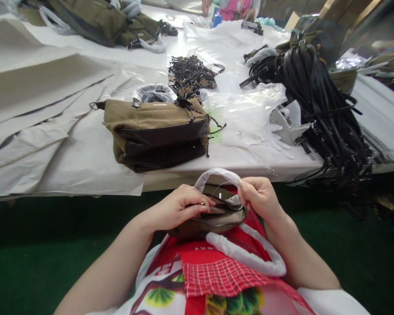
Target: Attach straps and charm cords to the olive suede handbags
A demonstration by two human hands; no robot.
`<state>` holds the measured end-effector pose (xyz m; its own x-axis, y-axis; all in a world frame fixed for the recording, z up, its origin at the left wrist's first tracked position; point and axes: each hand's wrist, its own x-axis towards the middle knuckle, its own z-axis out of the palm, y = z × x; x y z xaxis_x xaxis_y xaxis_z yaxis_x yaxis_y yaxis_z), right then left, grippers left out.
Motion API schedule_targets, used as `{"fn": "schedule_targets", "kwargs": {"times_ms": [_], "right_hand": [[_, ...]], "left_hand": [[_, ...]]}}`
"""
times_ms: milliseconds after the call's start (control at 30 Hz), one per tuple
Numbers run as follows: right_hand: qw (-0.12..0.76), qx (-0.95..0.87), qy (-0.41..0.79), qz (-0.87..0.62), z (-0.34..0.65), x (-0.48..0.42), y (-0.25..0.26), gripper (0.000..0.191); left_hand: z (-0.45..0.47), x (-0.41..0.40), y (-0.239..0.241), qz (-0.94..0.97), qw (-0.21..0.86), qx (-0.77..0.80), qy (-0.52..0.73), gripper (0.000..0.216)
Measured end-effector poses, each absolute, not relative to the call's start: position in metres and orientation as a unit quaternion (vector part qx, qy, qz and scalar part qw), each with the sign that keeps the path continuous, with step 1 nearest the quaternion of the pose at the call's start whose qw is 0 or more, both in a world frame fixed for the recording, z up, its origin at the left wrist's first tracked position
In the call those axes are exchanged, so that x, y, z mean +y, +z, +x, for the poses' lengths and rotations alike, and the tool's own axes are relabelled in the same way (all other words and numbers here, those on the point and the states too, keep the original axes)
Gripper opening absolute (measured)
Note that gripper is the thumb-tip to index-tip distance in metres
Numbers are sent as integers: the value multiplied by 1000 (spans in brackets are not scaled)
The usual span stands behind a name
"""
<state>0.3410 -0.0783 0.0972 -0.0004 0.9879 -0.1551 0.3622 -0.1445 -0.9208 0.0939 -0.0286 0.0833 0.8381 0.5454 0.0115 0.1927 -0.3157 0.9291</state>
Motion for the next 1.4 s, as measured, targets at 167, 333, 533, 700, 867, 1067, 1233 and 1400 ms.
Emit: {"fn": "schedule_targets", "kwargs": {"times_ms": [167,333,533,700,867,1067,1233,1400], "right_hand": [[362,-608,140,-692,337,-87,112,22],[346,-788,64,-505,316,-98,128,45],[119,-868,181,-447,302,-81,97,21],[227,-797,173,-532,310,-88,100,22],[291,-741,250,-551,309,-95,112,21],[224,-740,279,-570,302,-94,105,18],[211,-743,278,-572,297,-90,103,19],[209,-746,283,-566,294,-89,106,20]], "left_hand": [[97,-26,81,796,534,234,160,31],[98,-28,77,800,520,253,161,32],[93,-32,75,782,521,289,182,28],[88,-33,69,698,564,372,237,35],[89,-34,65,651,616,379,232,42],[91,-36,64,616,650,380,230,44],[92,-36,65,634,633,378,231,42],[92,-35,64,684,581,374,234,38]]}}
